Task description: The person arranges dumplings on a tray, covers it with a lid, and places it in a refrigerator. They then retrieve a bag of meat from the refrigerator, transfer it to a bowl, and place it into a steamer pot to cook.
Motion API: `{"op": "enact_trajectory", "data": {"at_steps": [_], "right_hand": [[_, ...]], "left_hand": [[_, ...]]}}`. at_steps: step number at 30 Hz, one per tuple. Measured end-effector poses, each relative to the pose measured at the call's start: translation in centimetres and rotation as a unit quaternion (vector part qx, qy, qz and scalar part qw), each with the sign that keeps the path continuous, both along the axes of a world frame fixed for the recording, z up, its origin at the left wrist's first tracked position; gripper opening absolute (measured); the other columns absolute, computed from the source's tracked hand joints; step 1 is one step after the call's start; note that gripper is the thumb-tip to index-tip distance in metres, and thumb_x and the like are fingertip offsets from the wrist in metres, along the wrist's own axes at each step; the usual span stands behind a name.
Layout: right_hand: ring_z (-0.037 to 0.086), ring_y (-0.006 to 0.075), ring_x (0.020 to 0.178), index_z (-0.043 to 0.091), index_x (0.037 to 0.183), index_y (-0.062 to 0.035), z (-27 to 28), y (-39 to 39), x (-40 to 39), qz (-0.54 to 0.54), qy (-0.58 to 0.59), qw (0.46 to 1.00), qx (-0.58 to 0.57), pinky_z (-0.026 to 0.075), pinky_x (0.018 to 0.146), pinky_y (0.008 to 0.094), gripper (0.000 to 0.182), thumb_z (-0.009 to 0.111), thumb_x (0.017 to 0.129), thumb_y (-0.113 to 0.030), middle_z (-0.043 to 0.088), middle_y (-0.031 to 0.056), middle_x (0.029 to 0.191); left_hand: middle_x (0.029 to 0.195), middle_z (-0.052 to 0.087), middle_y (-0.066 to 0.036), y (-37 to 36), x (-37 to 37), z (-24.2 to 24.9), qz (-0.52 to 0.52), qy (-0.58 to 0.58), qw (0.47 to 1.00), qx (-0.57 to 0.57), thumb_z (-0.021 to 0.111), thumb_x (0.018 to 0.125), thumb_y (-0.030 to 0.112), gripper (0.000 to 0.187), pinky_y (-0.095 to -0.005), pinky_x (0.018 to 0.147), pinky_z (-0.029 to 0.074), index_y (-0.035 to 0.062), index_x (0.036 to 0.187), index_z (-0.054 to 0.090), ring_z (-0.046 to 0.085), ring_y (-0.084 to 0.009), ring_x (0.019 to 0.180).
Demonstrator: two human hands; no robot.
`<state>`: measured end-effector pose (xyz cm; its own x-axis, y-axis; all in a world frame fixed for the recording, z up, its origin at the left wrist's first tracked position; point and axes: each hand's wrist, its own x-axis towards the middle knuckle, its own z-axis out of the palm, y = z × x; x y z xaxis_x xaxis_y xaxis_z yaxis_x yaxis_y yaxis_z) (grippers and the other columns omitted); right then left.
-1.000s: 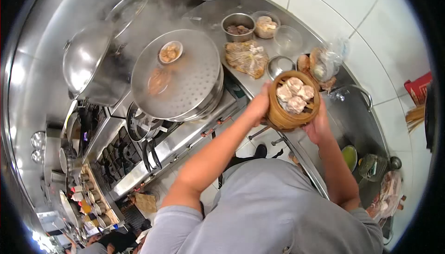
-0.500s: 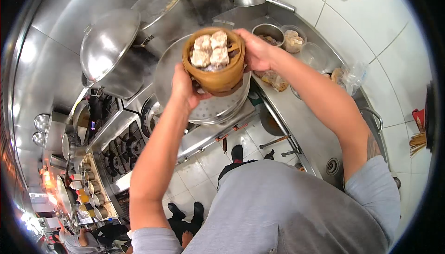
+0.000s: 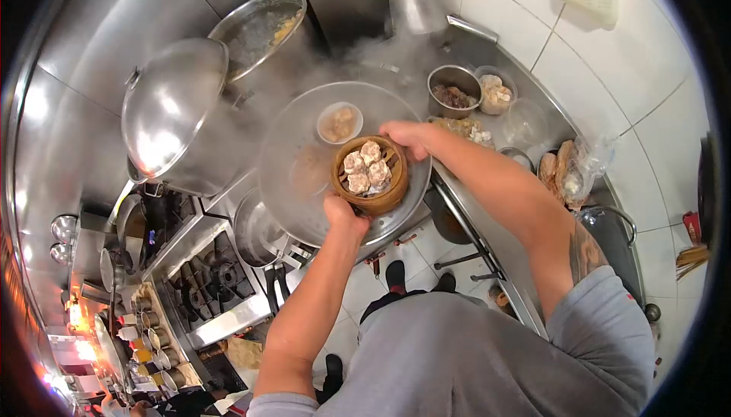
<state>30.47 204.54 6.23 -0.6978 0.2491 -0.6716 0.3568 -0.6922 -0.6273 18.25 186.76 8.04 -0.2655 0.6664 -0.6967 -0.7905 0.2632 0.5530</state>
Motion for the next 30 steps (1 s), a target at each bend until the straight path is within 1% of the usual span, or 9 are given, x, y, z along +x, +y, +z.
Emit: {"op": "enact_trajectory", "data": {"at_steps": [5, 10, 17, 19, 21, 23, 25, 26, 30], "right_hand": [[0.062, 0.0186, 0.103, 0.062, 0.097, -0.0055, 1.9, 0.7, 0.2, 0.008, -0.019, 0.998, 0.051, 0.048, 0.092, 0.0377, 0.028, 0.045, 0.093, -0.027, 0.066, 0.0141, 0.107], [0.064, 0.0217, 0.100, 0.062, 0.113, 0.0011, 11.1, -2.0, 6.6, -0.067, 0.005, 0.920, 0.386, 0.050, 0.091, 0.0326, 0.034, 0.051, 0.097, -0.027, 0.065, 0.0130, 0.110], [0.063, 0.0188, 0.103, 0.061, 0.118, 0.0017, 9.5, -11.2, 17.1, -0.237, 0.083, 0.912, 0.325, 0.049, 0.090, 0.0301, 0.039, 0.054, 0.096, -0.030, 0.066, 0.0127, 0.113], [0.063, 0.0266, 0.107, 0.059, 0.120, 0.0026, 7.0, -9.6, 13.1, -0.242, -0.054, 0.758, 0.603, 0.049, 0.092, 0.0349, 0.040, 0.055, 0.094, -0.027, 0.065, 0.0154, 0.119], [0.063, 0.0359, 0.105, 0.063, 0.113, 0.0051, 4.4, -3.7, 8.0, -0.144, -0.147, 0.755, 0.623, 0.050, 0.088, 0.0402, 0.038, 0.053, 0.090, -0.024, 0.066, 0.0203, 0.115], [0.063, 0.0413, 0.095, 0.069, 0.097, 0.0061, 1.4, 1.1, 4.5, 0.212, -0.187, 0.601, 0.748, 0.051, 0.081, 0.0438, 0.032, 0.051, 0.085, -0.018, 0.066, 0.0259, 0.104], [0.065, 0.0410, 0.091, 0.069, 0.090, 0.0065, 5.2, -0.6, 4.2, 0.196, -0.208, 0.692, 0.663, 0.051, 0.078, 0.0445, 0.030, 0.051, 0.083, -0.016, 0.066, 0.0272, 0.100], [0.066, 0.0406, 0.086, 0.070, 0.084, 0.0070, 6.3, -1.2, 4.3, 0.175, -0.228, 0.768, 0.573, 0.052, 0.074, 0.0451, 0.029, 0.050, 0.081, -0.014, 0.066, 0.0285, 0.095], [0.066, 0.0400, 0.081, 0.069, 0.080, 0.0078, 4.8, -0.8, 3.3, 0.147, -0.237, 0.774, 0.569, 0.052, 0.071, 0.0444, 0.027, 0.051, 0.075, -0.011, 0.066, 0.0295, 0.091]], "left_hand": [[0.135, 0.054, -0.008, -0.7, 0.1, -0.9, 0.011, 0.028, 1.000, 0.000, 0.025, 0.099, 0.034, 0.046, -0.0513, 0.085, 0.049, 0.0178, 0.132, 0.053, 0.053, -0.0316, 0.121], [0.135, 0.052, -0.006, 0.0, 1.4, 0.7, -0.012, 0.047, 0.999, -0.002, 0.030, 0.101, 0.047, 0.047, -0.0508, 0.090, 0.045, 0.0180, 0.132, 0.049, 0.053, -0.0293, 0.118], [0.142, 0.047, -0.012, 1.8, 1.6, -0.6, -0.085, 0.174, 0.980, 0.043, 0.034, 0.101, 0.045, 0.054, -0.0531, 0.100, 0.036, 0.0087, 0.139, 0.045, 0.044, -0.0263, 0.128], [0.130, 0.055, -0.015, 1.7, 0.7, -1.8, -0.105, 0.312, 0.944, -0.028, 0.036, 0.099, 0.045, 0.056, -0.0493, 0.087, 0.044, 0.0018, 0.131, 0.052, 0.054, -0.0261, 0.113], [0.114, 0.064, -0.025, 3.7, -0.4, -2.4, -0.156, 0.479, 0.862, -0.061, 0.038, 0.095, 0.044, 0.062, -0.0417, 0.090, 0.044, -0.0104, 0.115, 0.060, 0.060, -0.0334, 0.104], [0.097, 0.065, -0.029, 4.2, -0.6, -1.1, -0.163, 0.502, 0.842, -0.115, 0.037, 0.094, 0.039, 0.059, -0.0448, 0.087, 0.045, -0.0131, 0.100, 0.063, 0.062, -0.0395, 0.092], [0.088, 0.066, -0.030, 4.3, -1.3, -1.4, -0.225, 0.673, 0.697, -0.098, 0.035, 0.094, 0.038, 0.059, -0.0472, 0.077, 0.048, -0.0131, 0.091, 0.064, 0.065, -0.0378, 0.082], [0.088, 0.066, -0.030, 4.3, -0.8, -0.5, -0.227, 0.669, 0.700, -0.101, 0.035, 0.094, 0.038, 0.059, -0.0472, 0.077, 0.048, -0.0131, 0.091, 0.064, 0.065, -0.0378, 0.082], [0.082, 0.066, -0.029, 4.5, 0.3, 1.2, -0.195, 0.519, 0.825, -0.112, 0.038, 0.092, 0.034, 0.055, -0.0464, 0.065, 0.051, -0.0142, 0.088, 0.064, 0.067, -0.0332, 0.077]]}}
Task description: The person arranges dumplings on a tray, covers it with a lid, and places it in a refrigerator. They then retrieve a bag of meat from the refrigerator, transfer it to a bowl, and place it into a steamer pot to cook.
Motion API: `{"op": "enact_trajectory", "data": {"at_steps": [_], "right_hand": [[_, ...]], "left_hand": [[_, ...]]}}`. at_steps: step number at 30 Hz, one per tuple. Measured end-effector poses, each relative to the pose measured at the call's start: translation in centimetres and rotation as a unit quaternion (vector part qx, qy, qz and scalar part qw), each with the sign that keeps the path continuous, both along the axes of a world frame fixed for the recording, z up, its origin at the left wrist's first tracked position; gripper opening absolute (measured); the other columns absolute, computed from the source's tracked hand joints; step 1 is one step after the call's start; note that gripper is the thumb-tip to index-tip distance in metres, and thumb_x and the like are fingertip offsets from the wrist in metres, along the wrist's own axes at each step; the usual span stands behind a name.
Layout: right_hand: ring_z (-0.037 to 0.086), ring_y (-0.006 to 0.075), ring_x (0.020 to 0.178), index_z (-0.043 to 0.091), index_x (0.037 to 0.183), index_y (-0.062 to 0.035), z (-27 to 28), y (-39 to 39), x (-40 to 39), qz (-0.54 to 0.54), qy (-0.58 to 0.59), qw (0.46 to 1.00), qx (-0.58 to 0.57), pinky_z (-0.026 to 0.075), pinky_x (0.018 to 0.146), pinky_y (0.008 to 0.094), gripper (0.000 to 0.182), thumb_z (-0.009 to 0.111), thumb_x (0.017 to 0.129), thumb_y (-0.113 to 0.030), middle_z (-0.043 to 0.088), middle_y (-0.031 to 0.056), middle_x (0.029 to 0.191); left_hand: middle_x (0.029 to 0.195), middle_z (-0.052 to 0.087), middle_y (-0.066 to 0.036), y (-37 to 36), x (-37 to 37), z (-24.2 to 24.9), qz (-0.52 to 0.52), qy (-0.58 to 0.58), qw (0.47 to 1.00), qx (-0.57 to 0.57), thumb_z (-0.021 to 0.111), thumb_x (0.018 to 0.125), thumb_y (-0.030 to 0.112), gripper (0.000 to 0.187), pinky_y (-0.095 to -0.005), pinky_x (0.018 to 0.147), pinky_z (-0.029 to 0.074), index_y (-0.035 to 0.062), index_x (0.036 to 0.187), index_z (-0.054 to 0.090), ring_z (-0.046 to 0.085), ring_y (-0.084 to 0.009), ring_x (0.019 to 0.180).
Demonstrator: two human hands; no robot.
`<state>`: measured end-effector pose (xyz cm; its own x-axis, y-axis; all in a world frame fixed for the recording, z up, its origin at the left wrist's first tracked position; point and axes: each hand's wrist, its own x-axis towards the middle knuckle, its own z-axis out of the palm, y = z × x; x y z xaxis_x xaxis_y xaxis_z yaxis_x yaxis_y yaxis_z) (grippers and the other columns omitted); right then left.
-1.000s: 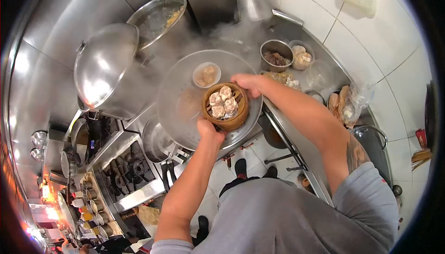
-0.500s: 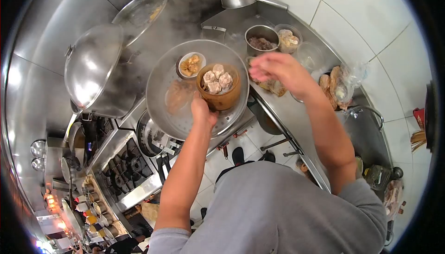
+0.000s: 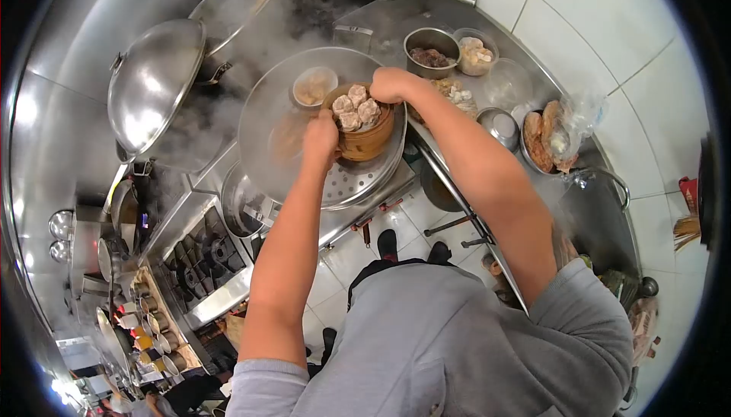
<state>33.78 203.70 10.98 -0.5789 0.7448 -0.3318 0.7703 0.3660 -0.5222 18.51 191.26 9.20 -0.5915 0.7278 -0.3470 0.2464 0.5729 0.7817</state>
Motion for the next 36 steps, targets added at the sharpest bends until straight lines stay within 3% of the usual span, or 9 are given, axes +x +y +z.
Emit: {"op": "enact_trajectory", "data": {"at_steps": [12, 15, 17, 20, 22, 25, 29, 34, 36], "right_hand": [[0.067, 0.0403, 0.083, 0.069, 0.079, 0.0094, -0.3, -2.3, -0.8, 0.023, 0.002, 0.998, 0.054, 0.053, 0.071, 0.0437, 0.027, 0.053, 0.068, -0.009, 0.066, 0.0305, 0.086], [0.067, 0.0395, 0.089, 0.070, 0.085, 0.0088, 0.0, -2.7, -0.3, 0.014, 0.011, 0.999, 0.026, 0.053, 0.076, 0.0430, 0.030, 0.053, 0.072, -0.012, 0.067, 0.0293, 0.093], [0.062, 0.0376, 0.105, 0.066, 0.114, 0.0000, 0.3, -2.8, 0.1, 0.025, -0.024, 0.999, 0.014, 0.049, 0.091, 0.0421, 0.041, 0.052, 0.077, -0.012, 0.065, 0.0246, 0.112], [0.061, 0.0370, 0.108, 0.064, 0.119, -0.0024, 0.9, -4.0, 0.5, 0.031, -0.033, 0.999, 0.021, 0.048, 0.094, 0.0421, 0.042, 0.051, 0.080, -0.013, 0.064, 0.0238, 0.116], [0.059, 0.0368, 0.111, 0.064, 0.118, -0.0028, 0.4, -3.9, 0.7, 0.021, -0.025, 0.999, 0.015, 0.047, 0.096, 0.0421, 0.041, 0.051, 0.081, -0.015, 0.063, 0.0239, 0.118], [0.057, 0.0367, 0.114, 0.065, 0.118, -0.0044, -0.2, -4.0, 1.2, 0.008, -0.010, 0.998, 0.057, 0.044, 0.098, 0.0426, 0.039, 0.054, 0.084, -0.019, 0.062, 0.0237, 0.118], [0.057, 0.0384, 0.106, 0.068, 0.112, -0.0071, -2.1, -4.0, 2.3, -0.082, 0.083, 0.969, 0.218, 0.044, 0.096, 0.0452, 0.034, 0.058, 0.085, -0.026, 0.063, 0.0211, 0.108], [0.058, 0.0375, 0.096, 0.067, 0.096, -0.0040, -1.3, -3.9, 6.2, -0.144, 0.205, 0.934, 0.253, 0.046, 0.087, 0.0443, 0.029, 0.065, 0.084, -0.030, 0.062, 0.0207, 0.097], [0.058, 0.0353, 0.085, 0.063, 0.086, 0.0000, 1.1, -6.0, 9.3, -0.187, 0.238, 0.937, 0.174, 0.046, 0.077, 0.0428, 0.030, 0.066, 0.085, -0.029, 0.060, 0.0191, 0.084]], "left_hand": [[0.093, 0.064, -0.034, -3.6, -1.3, -1.1, -0.053, 0.150, 0.987, 0.002, 0.047, 0.090, 0.028, 0.043, -0.0509, 0.085, 0.047, -0.0109, 0.100, 0.065, 0.062, -0.0481, 0.095], [0.100, 0.063, -0.034, -4.1, -1.7, -1.7, -0.031, 0.116, 0.992, 0.033, 0.048, 0.090, 0.027, 0.042, -0.0484, 0.089, 0.046, -0.0074, 0.108, 0.063, 0.061, -0.0476, 0.099], [0.103, 0.063, -0.034, -4.3, -1.9, -2.2, -0.023, 0.095, 0.994, 0.054, 0.049, 0.090, 0.027, 0.042, -0.0468, 0.090, 0.046, -0.0053, 0.112, 0.063, 0.060, -0.0474, 0.102], [0.119, 0.063, -0.025, -4.9, -1.5, -1.7, -0.029, 0.037, 0.997, 0.056, 0.047, 0.094, 0.038, 0.049, -0.0512, 0.094, 0.042, 0.0019, 0.125, 0.058, 0.058, -0.0410, 0.112], [0.131, 0.060, -0.012, -5.3, 0.9, 1.5, 0.140, -0.297, 0.944, -0.035, 0.040, 0.096, 0.052, 0.059, -0.0559, 0.095, 0.038, 0.0107, 0.137, 0.049, 0.054, -0.0329, 0.120], [0.132, 0.053, -0.011, -5.0, 0.4, -0.9, 0.030, -0.413, 0.909, 0.051, 0.029, 0.095, 0.063, 0.067, -0.0508, 0.084, 0.043, 0.0153, 0.142, 0.040, 0.051, -0.0266, 0.115], [0.140, 0.044, -0.013, -3.6, 1.0, -2.6, 0.062, -0.417, 0.906, 0.047, 0.028, 0.095, 0.064, 0.067, -0.0449, 0.087, 0.043, 0.0170, 0.142, 0.038, 0.050, -0.0294, 0.116], [0.138, 0.044, -0.019, -3.8, 0.7, -0.2, 0.074, -0.398, 0.914, 0.023, 0.044, 0.095, 0.058, 0.068, -0.0377, 0.082, 0.046, 0.0104, 0.143, 0.037, 0.055, -0.0305, 0.108], [0.126, 0.055, -0.018, -5.0, -0.9, 3.0, 0.026, -0.218, 0.974, 0.063, 0.053, 0.094, 0.051, 0.061, -0.0374, 0.080, 0.046, 0.0081, 0.137, 0.045, 0.058, -0.0275, 0.100]]}}
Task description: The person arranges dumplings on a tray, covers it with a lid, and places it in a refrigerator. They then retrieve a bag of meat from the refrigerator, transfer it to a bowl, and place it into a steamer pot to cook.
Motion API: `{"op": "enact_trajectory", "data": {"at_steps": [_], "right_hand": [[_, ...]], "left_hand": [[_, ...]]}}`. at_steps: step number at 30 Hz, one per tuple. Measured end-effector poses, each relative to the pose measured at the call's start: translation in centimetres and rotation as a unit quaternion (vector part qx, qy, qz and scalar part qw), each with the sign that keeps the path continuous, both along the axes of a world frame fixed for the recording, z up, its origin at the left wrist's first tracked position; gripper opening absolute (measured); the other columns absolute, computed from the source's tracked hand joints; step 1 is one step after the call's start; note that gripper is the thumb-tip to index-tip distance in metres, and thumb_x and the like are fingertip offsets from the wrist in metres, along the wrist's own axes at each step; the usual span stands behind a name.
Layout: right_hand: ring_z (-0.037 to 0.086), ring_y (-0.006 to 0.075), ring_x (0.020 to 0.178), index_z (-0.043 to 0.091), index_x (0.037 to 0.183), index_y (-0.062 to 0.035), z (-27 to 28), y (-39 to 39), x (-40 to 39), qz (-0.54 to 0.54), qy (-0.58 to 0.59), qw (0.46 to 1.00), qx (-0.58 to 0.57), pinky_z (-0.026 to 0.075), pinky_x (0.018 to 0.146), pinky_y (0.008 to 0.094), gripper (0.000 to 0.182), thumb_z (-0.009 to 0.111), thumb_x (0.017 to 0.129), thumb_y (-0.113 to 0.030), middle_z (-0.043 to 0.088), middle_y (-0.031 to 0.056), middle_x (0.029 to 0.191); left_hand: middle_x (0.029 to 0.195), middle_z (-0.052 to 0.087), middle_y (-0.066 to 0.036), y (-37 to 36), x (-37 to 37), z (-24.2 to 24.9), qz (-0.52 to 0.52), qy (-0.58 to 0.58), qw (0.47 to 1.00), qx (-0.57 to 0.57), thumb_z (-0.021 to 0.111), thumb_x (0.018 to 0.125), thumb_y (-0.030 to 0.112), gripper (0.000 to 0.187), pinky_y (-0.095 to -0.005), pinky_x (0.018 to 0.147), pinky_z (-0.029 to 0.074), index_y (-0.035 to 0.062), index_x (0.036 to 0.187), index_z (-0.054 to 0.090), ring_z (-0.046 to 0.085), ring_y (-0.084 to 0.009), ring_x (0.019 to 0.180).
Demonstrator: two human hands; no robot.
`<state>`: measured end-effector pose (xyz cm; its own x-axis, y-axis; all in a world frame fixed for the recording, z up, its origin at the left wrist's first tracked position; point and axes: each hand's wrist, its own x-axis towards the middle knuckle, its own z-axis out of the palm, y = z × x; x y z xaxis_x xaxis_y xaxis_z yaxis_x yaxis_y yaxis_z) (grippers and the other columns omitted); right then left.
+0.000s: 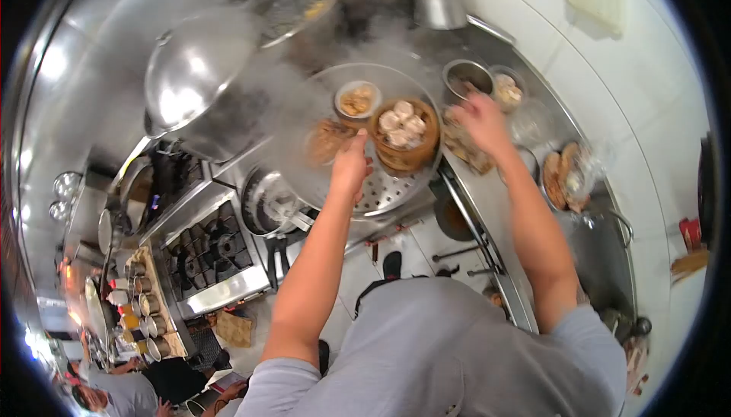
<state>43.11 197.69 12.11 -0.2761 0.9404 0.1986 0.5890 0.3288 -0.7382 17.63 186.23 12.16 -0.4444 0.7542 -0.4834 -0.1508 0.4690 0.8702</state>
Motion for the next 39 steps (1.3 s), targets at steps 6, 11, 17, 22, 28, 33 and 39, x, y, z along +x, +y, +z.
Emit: {"op": "enact_trajectory", "data": {"at_steps": [6, 11, 17, 22, 28, 33, 39], "right_hand": [[0.056, 0.0216, 0.067, 0.064, 0.094, 0.0003, -7.6, -7.5, 10.4, -0.031, 0.080, 0.985, -0.148, 0.044, 0.065, 0.0333, 0.024, 0.053, 0.096, -0.021, 0.058, 0.0117, 0.072], [0.059, 0.0304, 0.096, 0.066, 0.108, -0.0028, -8.0, -8.6, 3.0, -0.010, 0.015, 0.999, -0.050, 0.046, 0.086, 0.0389, 0.023, 0.062, 0.086, -0.010, 0.062, 0.0166, 0.103], [0.034, 0.0393, 0.133, 0.052, 0.133, -0.0077, -5.0, -4.1, -4.7, -0.024, -0.133, 0.989, 0.052, 0.029, 0.110, 0.0483, 0.065, 0.072, 0.071, -0.011, 0.040, 0.0177, 0.142], [0.043, 0.0360, 0.124, 0.051, 0.132, -0.0050, -3.2, -3.8, -3.3, 0.007, -0.065, 0.997, 0.029, 0.035, 0.106, 0.0450, 0.061, 0.068, 0.074, -0.011, 0.051, 0.0175, 0.130], [0.063, 0.0303, 0.086, 0.063, 0.114, 0.0003, -1.8, -3.0, -3.8, -0.052, -0.015, 0.989, -0.135, 0.050, 0.083, 0.0390, 0.036, 0.061, 0.083, -0.017, 0.065, 0.0161, 0.090], [0.066, 0.0350, 0.087, 0.067, 0.107, -0.0008, -1.7, -2.4, -4.0, -0.092, -0.070, 0.986, -0.120, 0.050, 0.080, 0.0428, 0.033, 0.057, 0.086, -0.024, 0.068, 0.0204, 0.093], [0.065, 0.0387, 0.087, 0.069, 0.100, -0.0030, 0.2, -1.4, -5.6, -0.083, -0.099, 0.984, -0.120, 0.050, 0.080, 0.0448, 0.029, 0.057, 0.086, -0.026, 0.068, 0.0218, 0.091]], "left_hand": [[0.113, 0.066, -0.021, 1.3, -17.2, 18.3, 0.111, 0.548, 0.804, 0.205, 0.064, 0.088, 0.041, 0.051, -0.0383, 0.091, 0.048, 0.0035, 0.122, 0.061, 0.064, -0.0340, 0.106], [0.122, 0.062, -0.023, 10.9, -32.2, 27.5, 0.108, 0.745, 0.652, 0.097, 0.059, 0.087, 0.044, 0.058, -0.0415, 0.098, 0.044, 0.0083, 0.132, 0.057, 0.057, -0.0383, 0.117], [0.129, 0.060, -0.021, 17.6, -46.5, 28.5, -0.111, 0.621, 0.775, -0.029, 0.057, 0.085, 0.042, 0.064, -0.0368, 0.100, 0.043, 0.0087, 0.140, 0.050, 0.056, -0.0324, 0.120], [0.122, 0.064, -0.018, 17.9, -45.1, 29.7, -0.135, 0.642, 0.753, -0.055, 0.057, 0.085, 0.037, 0.060, -0.0355, 0.092, 0.046, 0.0070, 0.136, 0.053, 0.061, -0.0278, 0.109], [0.114, 0.068, -0.017, 17.9, -46.2, 29.4, -0.134, 0.664, 0.735, -0.024, 0.061, 0.082, 0.035, 0.057, -0.0347, 0.089, 0.048, 0.0016, 0.128, 0.059, 0.064, -0.0270, 0.102], [0.117, 0.066, -0.021, 17.7, -45.3, 29.9, -0.148, 0.698, 0.700, -0.024, 0.063, 0.081, 0.035, 0.057, -0.0362, 0.095, 0.046, -0.0016, 0.125, 0.061, 0.063, -0.0311, 0.109], [0.114, 0.067, -0.022, 18.1, -45.6, 29.4, -0.151, 0.710, 0.688, -0.011, 0.062, 0.081, 0.032, 0.055, -0.0355, 0.095, 0.046, -0.0038, 0.122, 0.062, 0.064, -0.0324, 0.106]]}}
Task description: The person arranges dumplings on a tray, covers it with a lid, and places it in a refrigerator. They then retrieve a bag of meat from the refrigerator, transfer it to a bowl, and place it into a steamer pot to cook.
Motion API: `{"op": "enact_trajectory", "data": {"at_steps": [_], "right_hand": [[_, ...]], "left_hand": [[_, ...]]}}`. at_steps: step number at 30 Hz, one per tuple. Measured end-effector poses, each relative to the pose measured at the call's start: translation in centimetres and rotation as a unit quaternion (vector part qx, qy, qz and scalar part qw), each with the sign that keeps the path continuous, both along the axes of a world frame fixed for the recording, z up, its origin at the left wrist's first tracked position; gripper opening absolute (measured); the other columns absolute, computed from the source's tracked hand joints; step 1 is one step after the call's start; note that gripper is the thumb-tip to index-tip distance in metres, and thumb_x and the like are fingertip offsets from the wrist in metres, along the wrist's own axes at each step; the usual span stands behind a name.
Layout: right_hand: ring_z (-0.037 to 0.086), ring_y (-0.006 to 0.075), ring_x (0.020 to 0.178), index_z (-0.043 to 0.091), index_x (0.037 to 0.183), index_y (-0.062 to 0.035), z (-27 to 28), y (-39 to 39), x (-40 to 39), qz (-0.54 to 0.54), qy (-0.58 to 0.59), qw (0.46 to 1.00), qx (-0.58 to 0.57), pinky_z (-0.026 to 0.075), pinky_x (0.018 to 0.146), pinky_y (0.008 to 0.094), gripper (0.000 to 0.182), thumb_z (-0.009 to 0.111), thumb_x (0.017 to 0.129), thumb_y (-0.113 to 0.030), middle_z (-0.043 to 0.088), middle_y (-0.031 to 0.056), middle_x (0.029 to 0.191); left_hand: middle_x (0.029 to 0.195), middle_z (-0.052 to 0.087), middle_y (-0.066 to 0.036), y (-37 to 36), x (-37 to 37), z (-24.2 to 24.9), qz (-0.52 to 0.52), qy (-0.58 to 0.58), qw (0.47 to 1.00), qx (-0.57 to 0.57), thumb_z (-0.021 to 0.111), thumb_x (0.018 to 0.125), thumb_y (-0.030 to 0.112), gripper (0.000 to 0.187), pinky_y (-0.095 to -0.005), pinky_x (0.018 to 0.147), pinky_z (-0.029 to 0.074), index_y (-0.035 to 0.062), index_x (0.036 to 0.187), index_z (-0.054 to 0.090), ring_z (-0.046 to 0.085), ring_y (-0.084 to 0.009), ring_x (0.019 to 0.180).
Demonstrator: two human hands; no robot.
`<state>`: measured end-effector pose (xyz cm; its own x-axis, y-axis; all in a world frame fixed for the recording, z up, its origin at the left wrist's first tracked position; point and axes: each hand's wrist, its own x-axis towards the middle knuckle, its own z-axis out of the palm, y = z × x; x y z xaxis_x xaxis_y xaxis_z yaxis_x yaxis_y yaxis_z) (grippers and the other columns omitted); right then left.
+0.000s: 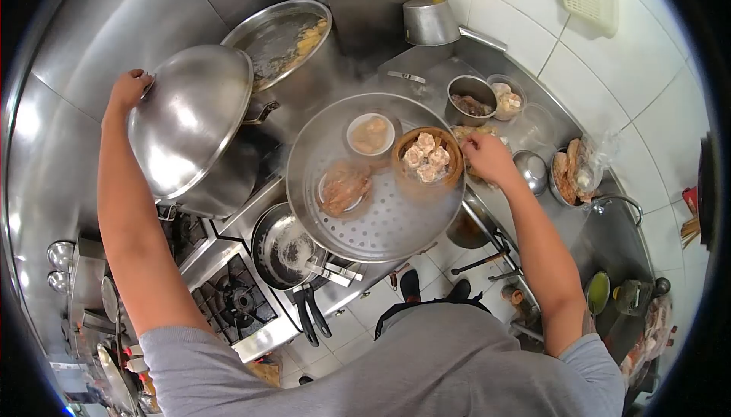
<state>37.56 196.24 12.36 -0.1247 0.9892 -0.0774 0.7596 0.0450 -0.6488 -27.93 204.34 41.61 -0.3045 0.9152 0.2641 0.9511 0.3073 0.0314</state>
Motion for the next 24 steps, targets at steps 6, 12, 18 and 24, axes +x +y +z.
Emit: {"op": "enact_trajectory", "data": {"at_steps": [6, 12, 18, 24], "right_hand": [[0.066, 0.0359, 0.084, 0.069, 0.099, -0.0034, -0.2, 0.0, 1.2, -0.015, 0.037, 0.999, 0.009, 0.051, 0.077, 0.0432, 0.028, 0.055, 0.087, -0.025, 0.069, 0.0202, 0.087], [0.067, 0.0287, 0.079, 0.069, 0.099, -0.0022, -3.5, -1.2, 5.6, -0.056, 0.097, 0.994, 0.002, 0.051, 0.073, 0.0382, 0.027, 0.060, 0.086, -0.025, 0.069, 0.0170, 0.086], [0.065, 0.0220, 0.074, 0.069, 0.098, -0.0004, -5.7, -2.1, 7.2, -0.059, 0.186, 0.979, 0.064, 0.051, 0.070, 0.0339, 0.028, 0.061, 0.087, -0.025, 0.070, 0.0146, 0.082], [0.064, 0.0190, 0.072, 0.069, 0.100, -0.0011, -6.9, -5.8, 11.1, -0.087, 0.242, 0.965, 0.041, 0.051, 0.069, 0.0323, 0.025, 0.064, 0.087, -0.021, 0.070, 0.0127, 0.082]], "left_hand": [[0.099, 0.069, -0.022, -0.9, 1.2, 0.5, -0.006, 0.018, 1.000, -0.023, 0.061, 0.081, 0.030, 0.049, -0.0366, 0.085, 0.048, -0.0043, 0.115, 0.064, 0.066, -0.0308, 0.092], [0.088, 0.068, -0.017, -6.7, 15.6, 3.0, -0.095, -0.009, 0.995, -0.006, 0.064, 0.080, 0.028, 0.044, -0.0348, 0.078, 0.048, -0.0059, 0.108, 0.064, 0.064, -0.0253, 0.079], [0.089, 0.069, -0.017, -11.6, 32.2, 3.4, -0.150, -0.040, 0.987, 0.026, 0.068, 0.077, 0.027, 0.046, -0.0353, 0.077, 0.049, -0.0066, 0.108, 0.064, 0.065, -0.0255, 0.080], [0.095, 0.070, -0.020, -13.3, 44.1, -1.6, -0.199, -0.049, 0.979, -0.005, 0.073, 0.077, 0.029, 0.051, -0.0356, 0.081, 0.051, -0.0068, 0.111, 0.064, 0.067, -0.0275, 0.087]]}}
